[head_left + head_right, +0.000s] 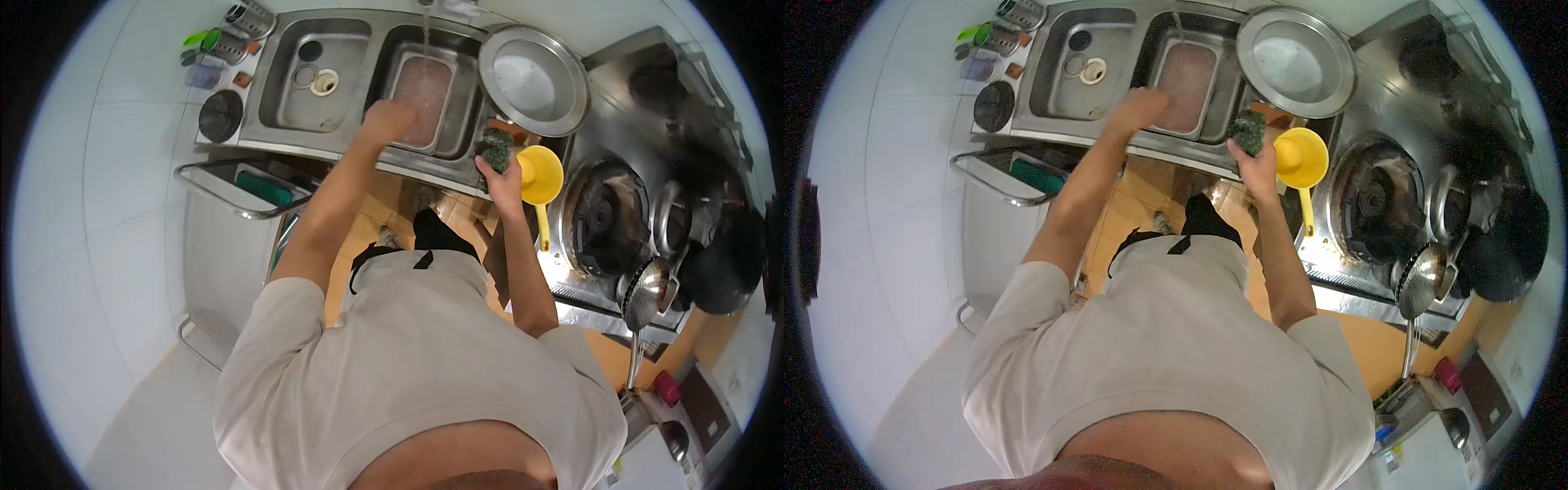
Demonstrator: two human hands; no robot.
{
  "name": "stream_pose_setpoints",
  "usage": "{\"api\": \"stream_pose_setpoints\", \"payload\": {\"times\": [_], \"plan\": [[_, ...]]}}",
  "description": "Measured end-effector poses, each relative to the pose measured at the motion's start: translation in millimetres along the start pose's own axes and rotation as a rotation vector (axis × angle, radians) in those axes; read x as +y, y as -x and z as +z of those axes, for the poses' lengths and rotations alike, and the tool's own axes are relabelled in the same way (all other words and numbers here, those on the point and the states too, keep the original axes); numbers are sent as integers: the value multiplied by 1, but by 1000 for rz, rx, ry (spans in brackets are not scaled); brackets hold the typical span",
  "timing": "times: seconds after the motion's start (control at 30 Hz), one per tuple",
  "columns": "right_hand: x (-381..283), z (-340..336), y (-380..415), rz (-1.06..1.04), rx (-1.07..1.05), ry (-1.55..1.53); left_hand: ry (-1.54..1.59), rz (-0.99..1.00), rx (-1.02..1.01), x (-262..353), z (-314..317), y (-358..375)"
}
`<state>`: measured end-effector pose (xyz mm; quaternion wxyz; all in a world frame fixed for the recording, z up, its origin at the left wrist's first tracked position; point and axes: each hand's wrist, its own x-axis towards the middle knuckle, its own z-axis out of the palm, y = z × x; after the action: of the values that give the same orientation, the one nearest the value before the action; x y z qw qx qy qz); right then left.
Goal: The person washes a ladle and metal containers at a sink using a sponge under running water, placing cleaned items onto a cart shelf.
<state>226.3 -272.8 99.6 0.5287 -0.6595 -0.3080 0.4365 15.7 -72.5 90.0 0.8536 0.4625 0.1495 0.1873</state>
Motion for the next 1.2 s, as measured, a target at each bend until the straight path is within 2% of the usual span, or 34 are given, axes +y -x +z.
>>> {"api": "stream_pose_setpoints", "payload": {"times": [0.13,0.23,0.27,0.37,0.4,0.5,0.53,0.57,0.6,0.67,0.73,0.8,0.93,1.03,1.17,1.2], "plan": [[13,6,0,-5,5,25,-930,125,296,-21,1,12],[27,18,16,23,-7,41,551,-45,28,-27,-13,57],[34,23,18,12,-31,28,603,14,-20,-58,-34,72],[44,51,37,7,-87,62,-1368,-196,653,-61,24,150],[45,62,47,24,-95,99,-964,68,858,-97,17,174],[77,102,83,9,-122,106,-614,-94,944,-139,35,290],[73,121,107,72,-157,78,-683,-202,966,-159,39,336],[69,136,130,129,-183,51,-511,-289,1032,-188,42,382],[95,145,141,87,-221,79,-338,-369,1093,-221,38,424],[123,172,173,134,-255,-15,-271,-189,1164,-274,38,511],[152,202,201,143,-251,-33,-124,-313,1285,-258,49,564],[182,221,223,246,-307,-36,60,-187,1419,-279,38,608],[242,254,235,272,-370,-49,310,155,1548,-302,-1,632],[301,269,225,190,-422,-11,149,116,1708,-306,-24,624],[393,274,173,111,-496,33,-239,108,1744,-329,-51,611],[410,278,161,103,-502,54,-218,155,1795,-336,-58,606]]}}
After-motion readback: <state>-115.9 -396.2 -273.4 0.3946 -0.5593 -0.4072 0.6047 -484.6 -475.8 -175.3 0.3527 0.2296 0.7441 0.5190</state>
